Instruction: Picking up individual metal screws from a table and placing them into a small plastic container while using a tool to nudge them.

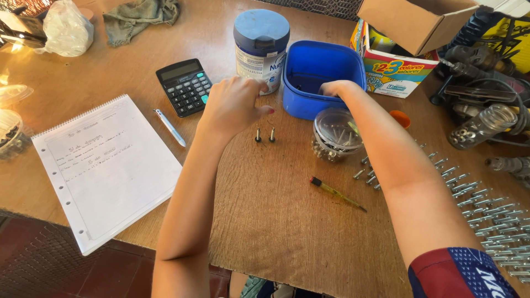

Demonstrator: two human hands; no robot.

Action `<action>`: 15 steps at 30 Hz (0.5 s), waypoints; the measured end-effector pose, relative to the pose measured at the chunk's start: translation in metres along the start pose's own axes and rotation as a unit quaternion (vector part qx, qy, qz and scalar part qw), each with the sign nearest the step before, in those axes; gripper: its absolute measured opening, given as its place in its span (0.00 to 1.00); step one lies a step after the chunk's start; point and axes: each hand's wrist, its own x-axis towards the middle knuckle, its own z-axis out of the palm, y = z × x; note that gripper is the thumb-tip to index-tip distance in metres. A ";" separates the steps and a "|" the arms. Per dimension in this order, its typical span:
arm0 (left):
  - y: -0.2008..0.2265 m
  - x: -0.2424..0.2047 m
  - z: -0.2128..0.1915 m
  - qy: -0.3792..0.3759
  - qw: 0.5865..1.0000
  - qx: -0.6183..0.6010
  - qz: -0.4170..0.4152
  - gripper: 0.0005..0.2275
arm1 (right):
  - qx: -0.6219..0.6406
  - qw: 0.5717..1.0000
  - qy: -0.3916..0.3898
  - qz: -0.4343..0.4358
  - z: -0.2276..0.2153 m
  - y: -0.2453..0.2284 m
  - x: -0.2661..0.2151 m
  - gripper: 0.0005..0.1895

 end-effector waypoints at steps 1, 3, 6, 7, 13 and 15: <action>0.001 0.000 0.000 0.000 1.000 0.001 0.000 0.18 | -0.001 1.000 0.000 -0.001 0.000 0.001 0.002 0.24; 0.002 0.000 0.000 -0.009 1.000 -0.001 0.004 0.19 | -0.002 1.000 0.000 -0.003 -0.001 0.002 0.004 0.23; 0.003 -0.001 -0.001 -0.014 1.000 -0.001 0.002 0.20 | -0.006 1.000 0.000 -0.007 -0.003 0.004 0.007 0.22; 0.003 -0.001 -0.001 -0.014 1.000 -0.001 0.002 0.20 | -0.008 1.000 0.000 -0.008 -0.003 0.004 0.008 0.22; 0.010 -0.005 -0.007 -0.014 1.000 -0.007 0.004 0.19 | -0.017 1.000 0.000 -0.010 -0.001 0.039 0.061 0.20; 0.008 -0.002 -0.003 -0.012 1.000 -0.013 0.015 0.18 | -0.040 0.997 0.056 -0.021 -0.006 0.044 0.061 0.13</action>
